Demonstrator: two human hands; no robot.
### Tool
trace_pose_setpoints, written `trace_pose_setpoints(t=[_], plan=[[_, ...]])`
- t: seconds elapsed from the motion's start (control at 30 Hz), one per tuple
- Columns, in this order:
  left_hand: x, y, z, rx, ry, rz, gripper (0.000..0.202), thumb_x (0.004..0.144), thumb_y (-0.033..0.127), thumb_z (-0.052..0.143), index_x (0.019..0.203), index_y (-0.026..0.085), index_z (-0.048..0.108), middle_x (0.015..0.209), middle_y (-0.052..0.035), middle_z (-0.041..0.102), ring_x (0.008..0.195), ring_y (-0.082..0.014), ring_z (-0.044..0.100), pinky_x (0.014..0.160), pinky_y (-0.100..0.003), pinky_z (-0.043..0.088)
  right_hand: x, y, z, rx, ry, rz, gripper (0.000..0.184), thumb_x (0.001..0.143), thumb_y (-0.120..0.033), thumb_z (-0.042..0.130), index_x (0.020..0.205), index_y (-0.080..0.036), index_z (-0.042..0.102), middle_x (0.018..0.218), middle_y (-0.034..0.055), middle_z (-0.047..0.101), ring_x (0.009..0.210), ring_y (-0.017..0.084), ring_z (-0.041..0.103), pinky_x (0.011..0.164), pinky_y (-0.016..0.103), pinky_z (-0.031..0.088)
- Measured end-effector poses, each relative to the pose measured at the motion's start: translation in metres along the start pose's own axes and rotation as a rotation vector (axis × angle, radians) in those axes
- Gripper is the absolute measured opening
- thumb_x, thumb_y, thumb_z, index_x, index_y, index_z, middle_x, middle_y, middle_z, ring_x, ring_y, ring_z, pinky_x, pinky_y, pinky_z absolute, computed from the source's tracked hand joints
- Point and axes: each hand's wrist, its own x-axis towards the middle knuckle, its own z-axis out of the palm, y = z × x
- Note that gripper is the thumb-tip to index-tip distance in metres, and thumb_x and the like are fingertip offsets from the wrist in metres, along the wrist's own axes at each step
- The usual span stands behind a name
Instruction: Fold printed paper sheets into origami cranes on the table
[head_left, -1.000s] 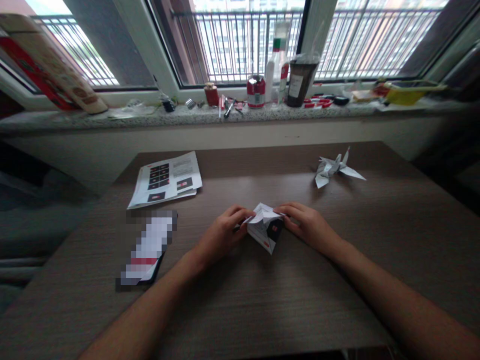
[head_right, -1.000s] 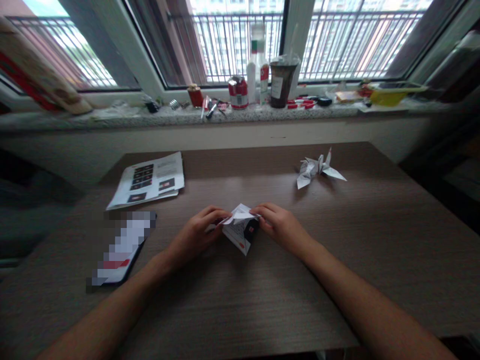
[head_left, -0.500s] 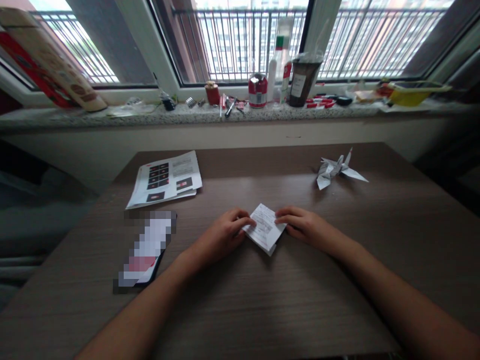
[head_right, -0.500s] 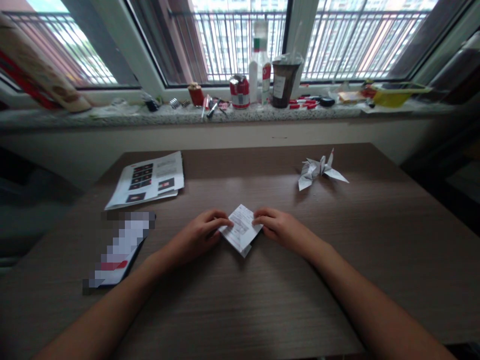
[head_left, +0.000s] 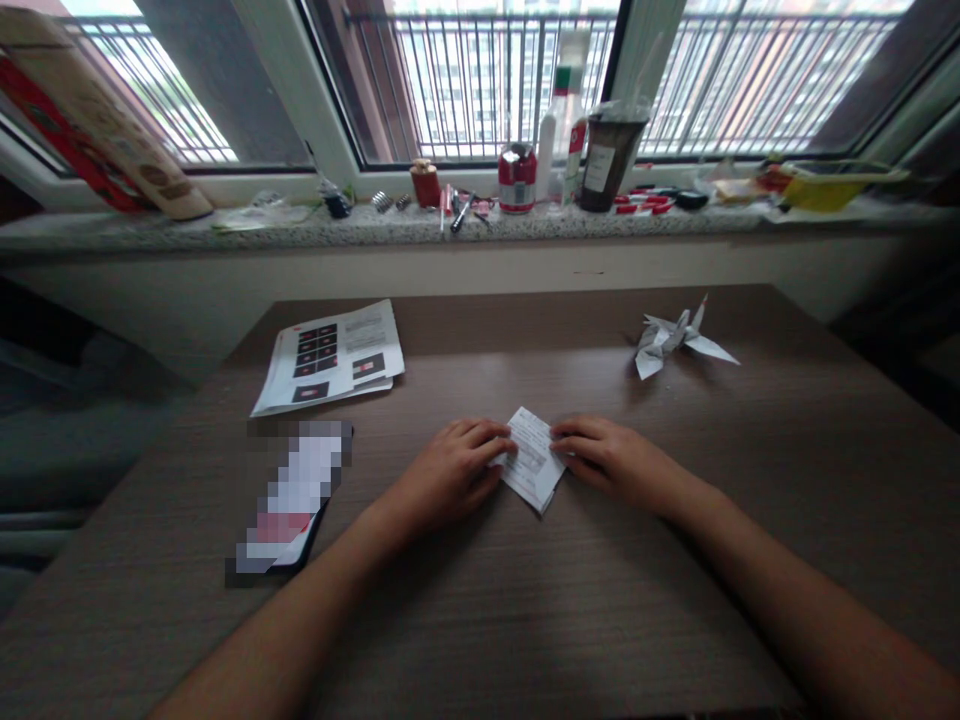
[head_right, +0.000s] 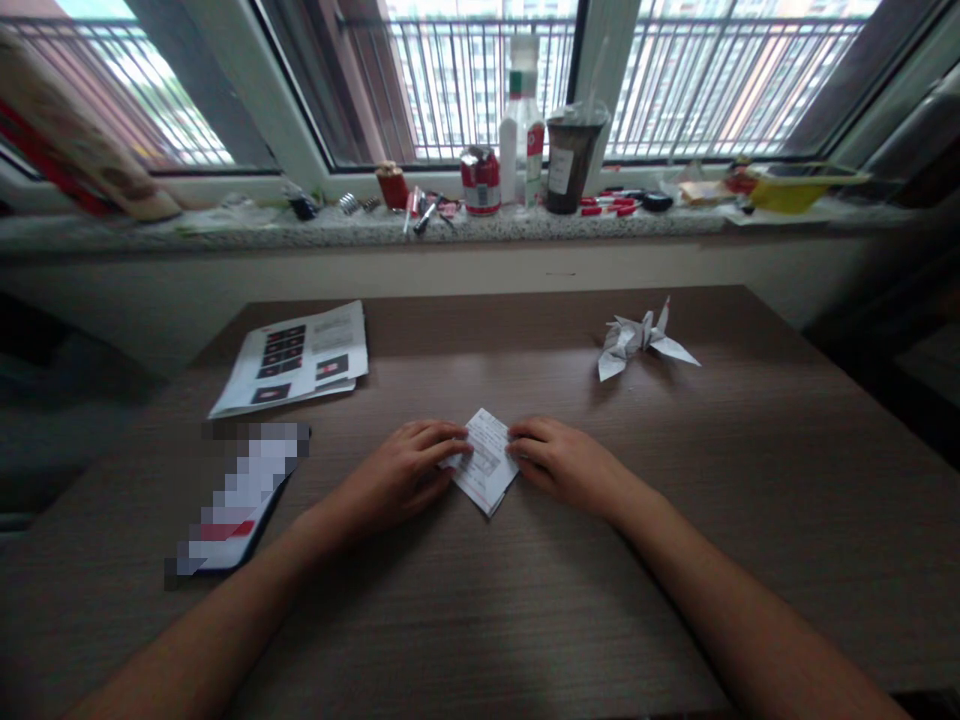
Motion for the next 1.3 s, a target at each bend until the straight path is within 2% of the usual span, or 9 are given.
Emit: trace_pose_setpoints(t=[0.2,0.33,0.43,0.53,0.7,0.8,0.9,1.1,1.3], plan=[[0.000,0.005,0.000,0.069,-0.017,0.002,0.043,0.102,0.030,0.058,0.145,0.032,0.056,0.137,-0.0090,0.060,0.126,-0.0286,0.054,0.110,-0.050,0.046,0.005,-0.008,-0.001,-0.076,-0.007,0.022,0.024,0.103,-0.027,0.059,0.121,-0.019,0.071,0.129,0.0131,0.070,0.118,0.027,0.066,0.099,0.046,0.057],[0.000,0.006,0.003,0.104,-0.047,0.040,0.050,0.103,0.045,0.058,0.151,0.031,0.051,0.157,-0.0091,0.047,0.145,-0.0307,0.042,0.121,-0.053,0.035,0.006,-0.010,0.001,-0.127,0.019,0.038,0.026,0.104,-0.028,0.058,0.125,-0.019,0.070,0.128,0.0121,0.072,0.120,0.028,0.066,0.102,0.049,0.056],[0.001,0.008,0.007,0.122,-0.088,0.057,0.055,0.105,0.052,0.052,0.154,0.029,0.047,0.162,-0.0087,0.042,0.150,-0.0301,0.038,0.127,-0.053,0.026,0.008,-0.013,0.006,-0.172,0.054,0.068,0.034,0.106,-0.032,0.053,0.132,-0.017,0.067,0.134,0.0136,0.070,0.125,0.029,0.065,0.106,0.051,0.054],[0.001,0.013,0.010,0.114,-0.085,0.054,0.053,0.106,0.053,0.048,0.153,0.028,0.049,0.159,-0.0103,0.047,0.150,-0.0303,0.040,0.127,-0.052,0.028,0.011,-0.016,0.013,-0.198,0.059,0.086,0.044,0.108,-0.035,0.047,0.146,-0.015,0.057,0.149,0.0146,0.060,0.138,0.029,0.056,0.116,0.051,0.047],[0.002,0.016,0.014,0.076,-0.042,0.058,0.046,0.107,0.049,0.048,0.145,0.025,0.057,0.155,-0.0146,0.049,0.145,-0.0321,0.046,0.121,-0.053,0.038,0.015,-0.019,0.028,-0.200,-0.033,0.099,0.062,0.109,-0.044,0.041,0.163,-0.017,0.032,0.167,0.0130,0.033,0.154,0.027,0.034,0.126,0.049,0.034],[0.004,0.013,0.017,0.057,-0.010,0.050,0.037,0.109,0.040,0.048,0.142,0.029,0.059,0.152,-0.0122,0.051,0.140,-0.0305,0.051,0.116,-0.053,0.044,0.013,-0.017,0.034,-0.202,-0.062,0.115,0.067,0.108,-0.044,0.042,0.167,-0.021,0.020,0.169,0.0101,0.026,0.156,0.027,0.029,0.127,0.047,0.031],[0.006,0.012,0.020,0.042,0.008,0.026,0.037,0.107,0.035,0.051,0.143,0.026,0.057,0.150,-0.0124,0.053,0.136,-0.0295,0.053,0.113,-0.051,0.047,0.010,-0.014,0.038,-0.215,-0.065,0.115,0.069,0.109,-0.044,0.042,0.168,-0.024,0.013,0.170,0.0077,0.023,0.157,0.026,0.026,0.129,0.045,0.028],[0.006,0.013,0.019,0.116,-0.003,-0.038,0.065,0.105,0.044,0.052,0.161,0.018,0.032,0.162,-0.0133,0.042,0.150,-0.0283,0.040,0.127,-0.048,0.027,0.010,-0.013,0.040,-0.236,-0.082,0.118,0.071,0.108,-0.049,0.040,0.168,-0.020,0.013,0.170,0.0102,0.022,0.157,0.026,0.025,0.129,0.046,0.026],[0.003,0.013,0.019,0.166,-0.032,-0.080,0.063,0.107,0.050,0.047,0.162,0.024,0.031,0.165,-0.0069,0.040,0.154,-0.0284,0.032,0.130,-0.052,0.013,0.010,-0.013,0.043,-0.251,-0.067,0.128,0.074,0.108,-0.049,0.041,0.168,-0.023,0.006,0.170,0.0093,0.022,0.157,0.026,0.024,0.129,0.047,0.027]])
